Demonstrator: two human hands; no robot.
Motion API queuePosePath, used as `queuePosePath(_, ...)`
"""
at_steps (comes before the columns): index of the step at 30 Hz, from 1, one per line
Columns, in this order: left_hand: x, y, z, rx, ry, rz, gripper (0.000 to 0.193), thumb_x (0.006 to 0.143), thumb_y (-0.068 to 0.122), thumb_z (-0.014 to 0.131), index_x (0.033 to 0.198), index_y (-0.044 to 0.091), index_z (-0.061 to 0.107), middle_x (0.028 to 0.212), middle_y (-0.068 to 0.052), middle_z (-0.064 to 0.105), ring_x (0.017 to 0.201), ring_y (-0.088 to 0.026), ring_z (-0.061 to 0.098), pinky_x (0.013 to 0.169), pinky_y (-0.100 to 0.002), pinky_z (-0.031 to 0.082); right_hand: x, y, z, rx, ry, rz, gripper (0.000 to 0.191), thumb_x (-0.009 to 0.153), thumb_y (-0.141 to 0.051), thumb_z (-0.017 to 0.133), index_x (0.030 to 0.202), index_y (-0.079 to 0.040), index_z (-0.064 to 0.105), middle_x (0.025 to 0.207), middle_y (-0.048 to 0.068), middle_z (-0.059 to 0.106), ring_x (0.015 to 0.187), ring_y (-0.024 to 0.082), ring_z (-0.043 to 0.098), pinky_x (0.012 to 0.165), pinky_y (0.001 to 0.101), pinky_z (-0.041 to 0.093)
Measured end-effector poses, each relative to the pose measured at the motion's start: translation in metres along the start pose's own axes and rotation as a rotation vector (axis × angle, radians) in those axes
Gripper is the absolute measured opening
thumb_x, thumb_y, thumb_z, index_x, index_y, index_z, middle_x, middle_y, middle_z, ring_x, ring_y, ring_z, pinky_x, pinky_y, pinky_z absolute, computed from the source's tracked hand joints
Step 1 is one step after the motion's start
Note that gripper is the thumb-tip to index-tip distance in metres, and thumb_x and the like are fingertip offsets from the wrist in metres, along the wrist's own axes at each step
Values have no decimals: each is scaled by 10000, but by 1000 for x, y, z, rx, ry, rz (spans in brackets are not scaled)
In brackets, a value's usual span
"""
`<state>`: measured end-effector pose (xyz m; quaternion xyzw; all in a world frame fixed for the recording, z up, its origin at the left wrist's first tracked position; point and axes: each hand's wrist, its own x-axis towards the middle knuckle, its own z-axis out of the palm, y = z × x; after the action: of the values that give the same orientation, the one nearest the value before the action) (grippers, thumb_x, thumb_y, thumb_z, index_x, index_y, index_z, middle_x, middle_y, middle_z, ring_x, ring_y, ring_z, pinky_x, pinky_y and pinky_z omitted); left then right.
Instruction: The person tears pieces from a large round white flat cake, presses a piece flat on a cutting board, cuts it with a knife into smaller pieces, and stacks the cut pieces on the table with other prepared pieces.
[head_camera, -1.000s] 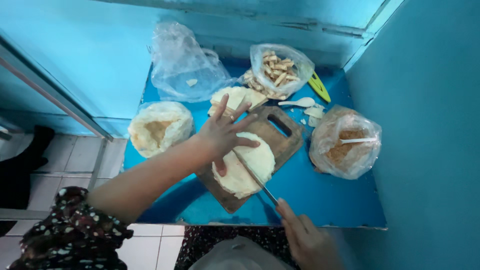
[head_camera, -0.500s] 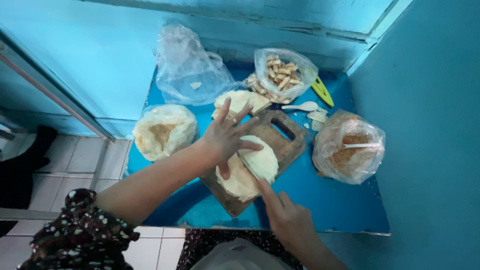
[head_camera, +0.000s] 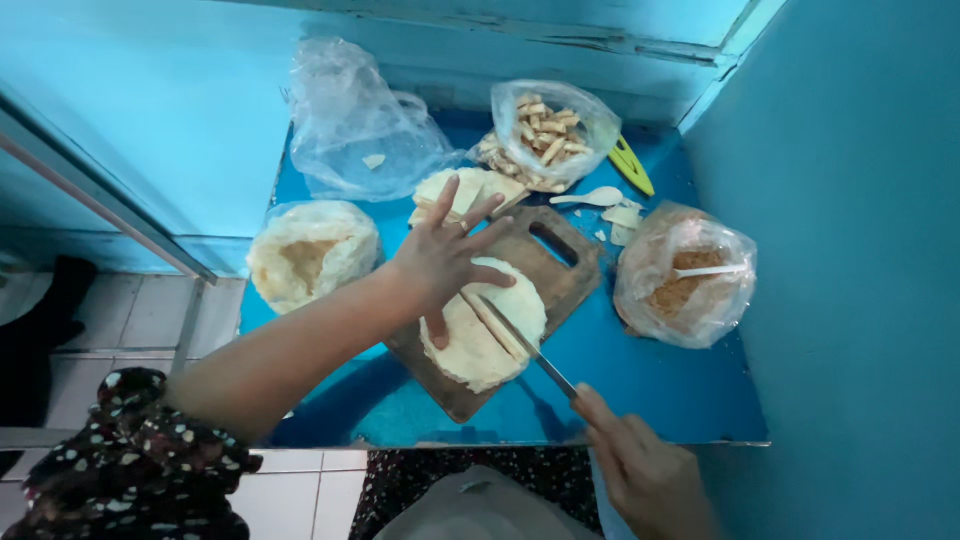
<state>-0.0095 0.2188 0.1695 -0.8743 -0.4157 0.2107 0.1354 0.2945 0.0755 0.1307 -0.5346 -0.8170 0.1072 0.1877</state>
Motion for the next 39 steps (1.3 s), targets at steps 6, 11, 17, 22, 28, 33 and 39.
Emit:
queuePosePath(6,2,3,-5,15,-8,-19,1293,330,768,890,1495,591,359,1725,-39,77,1563,-365,-88,1130,-735,-92,14,-12,13,29,115,-213,539,889,-149,720,1410,-218,603,739,48,611,529,250,603,451,401,489)
queuePosePath(11,2,2,-4,-6,-3,-20,1287,334,755,895,1493,593,359,1718,-40,94,1565,-364,-78,1132,-738,-92,33,-20,22,43,91,-224,543,890,-117,719,1413,-201,599,729,47,585,489,229,587,413,387,469)
queuePosePath(17,3,-2,0,-43,-22,-13,1261,370,754,894,1498,576,360,1718,-41,94,1569,-367,-73,1139,-730,-100,43,-24,30,-6,122,-287,535,891,-145,727,1410,-195,607,714,63,559,501,250,578,431,390,473)
queuePosePath(22,3,-1,1,-48,-24,-21,1247,392,736,891,1505,581,351,1717,-26,96,1565,-364,-78,1139,-731,-96,69,-24,47,50,49,-312,512,953,-148,683,1451,-145,564,753,70,575,536,277,591,436,400,468)
queuePosePath(28,-1,-2,-2,-41,-57,-36,1227,424,751,877,1507,588,324,1722,-24,56,1555,-383,-102,1130,-736,-87,50,-22,40,-27,-30,-251,530,911,-159,673,1431,-166,571,693,83,568,449,290,578,392,427,468)
queuePosePath(33,-3,5,-9,54,-57,-48,1214,451,784,853,1520,580,316,1733,-17,45,1560,-389,-108,1133,-735,-94,66,-24,56,-33,44,-351,566,928,-117,632,1483,-154,528,751,81,557,512,284,589,431,405,482)
queuePosePath(39,-7,9,-15,65,-71,-66,1238,453,780,857,1530,599,273,1726,-27,41,1552,-409,-111,1123,-747,-87,28,-11,38,-89,70,-277,527,919,-209,682,1433,-215,567,674,72,550,460,284,574,406,428,473)
